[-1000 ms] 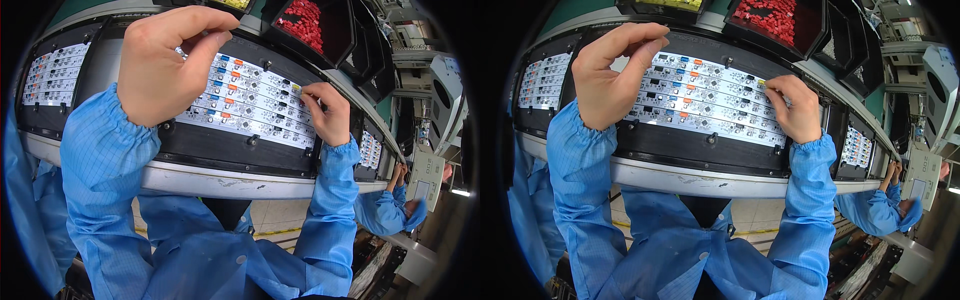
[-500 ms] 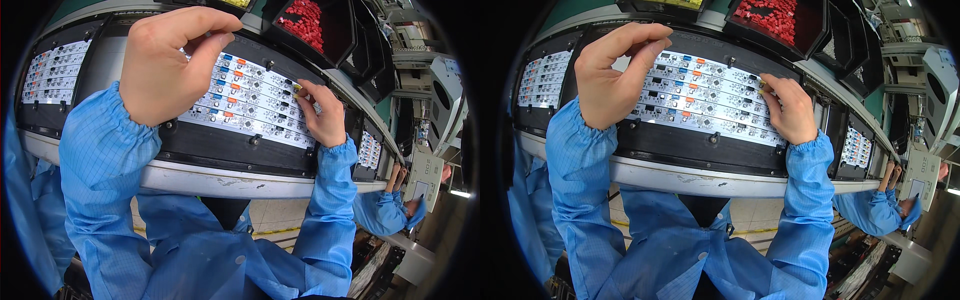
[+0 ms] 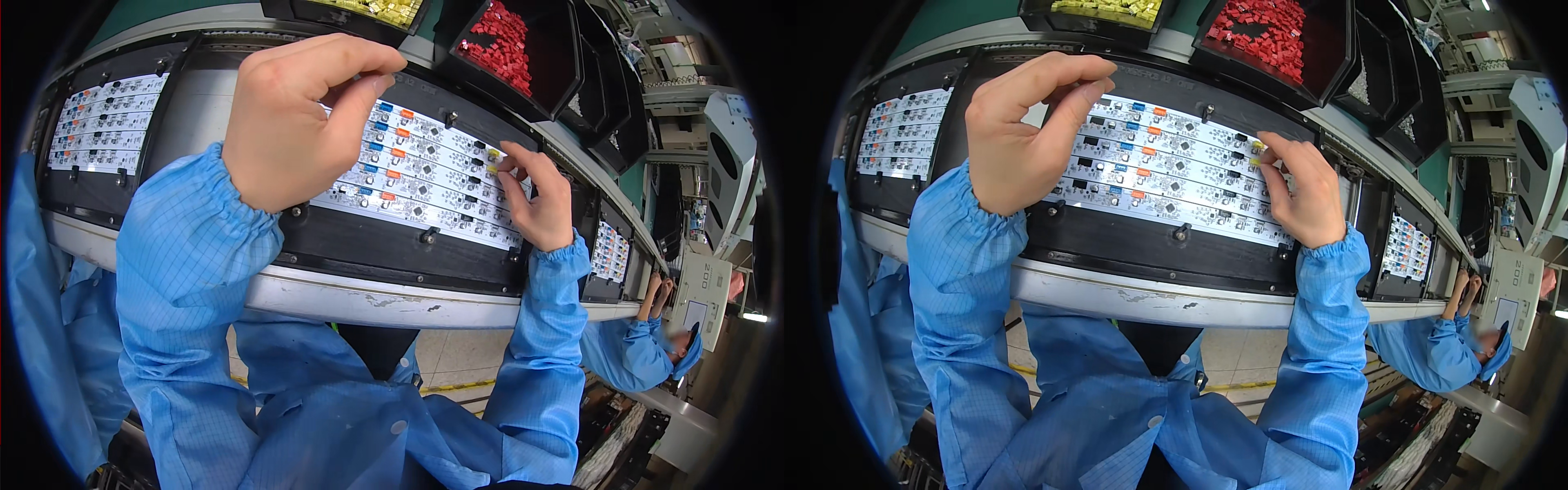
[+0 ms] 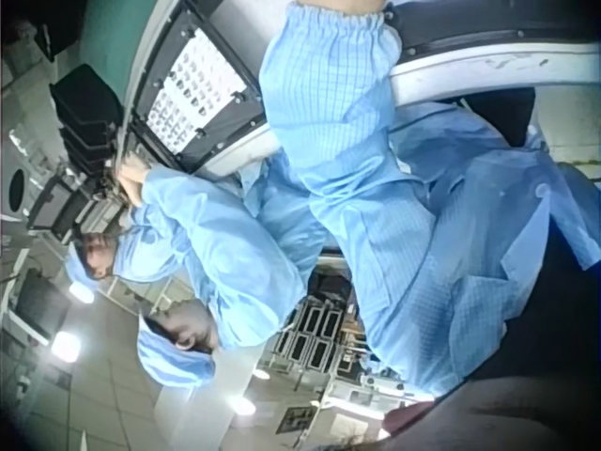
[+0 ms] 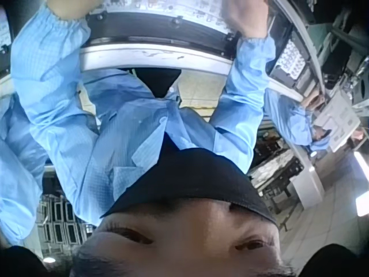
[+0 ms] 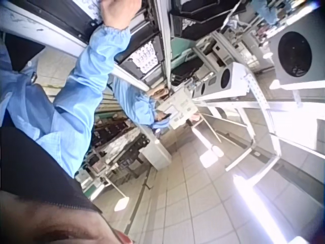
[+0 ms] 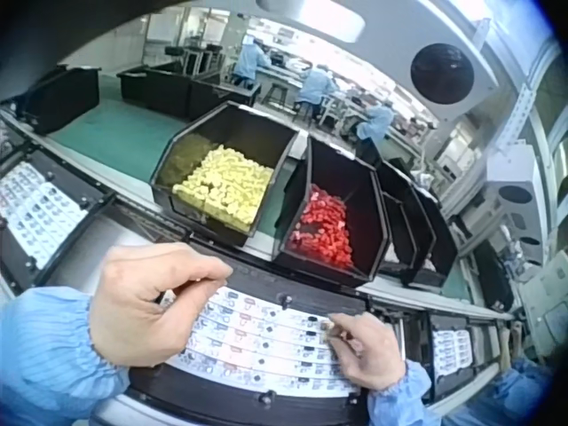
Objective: Manually placing small electronic components onto a printed circuit board at an assembly station.
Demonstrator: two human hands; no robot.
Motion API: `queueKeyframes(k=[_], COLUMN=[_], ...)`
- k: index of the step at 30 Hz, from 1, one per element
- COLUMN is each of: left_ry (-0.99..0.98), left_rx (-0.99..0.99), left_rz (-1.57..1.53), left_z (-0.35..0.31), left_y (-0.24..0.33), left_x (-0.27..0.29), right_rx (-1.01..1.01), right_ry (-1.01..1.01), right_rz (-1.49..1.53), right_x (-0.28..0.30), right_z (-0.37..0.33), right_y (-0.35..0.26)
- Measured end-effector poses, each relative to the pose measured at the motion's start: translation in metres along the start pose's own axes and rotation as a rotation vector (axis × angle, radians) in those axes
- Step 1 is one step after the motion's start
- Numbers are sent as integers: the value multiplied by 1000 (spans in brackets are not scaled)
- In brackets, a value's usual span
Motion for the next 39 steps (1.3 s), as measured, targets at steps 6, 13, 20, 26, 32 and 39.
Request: queueKeyframes(k=[6, 13, 20, 26, 32, 39], left_ry=[24, 112, 261, 139, -170, -567], left_rx=[8, -103, 41, 97, 183, 582], left_rz=[-17, -58, -68, 10, 315, 900], left_z=[-4, 0, 14, 44, 107, 111], left_y=[-2, 12, 24, 27, -24, -182], left_x=[8, 25, 57, 13, -47, -51], right_rx=[-105, -622, -599, -396, -124, -236], right_ry=[91, -73, -88, -141, 323, -112], right_rz=[54, -176, -45, 33, 80, -261], right_x=[10, 14, 1, -4, 64, 16], right_z=[-5, -69, -63, -47, -5, 123], right_y=[10, 81, 71, 67, 75, 67])
Point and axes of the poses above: each hand's wrist, its own z-axis towards the middle knuckle, its own x-axis out of the back of the hand, y = z × x, the point moved 8 cm from there along z, towards the middle knuckle, and after that the axes turned 15 degrees about -z, right-handed, at the moved point
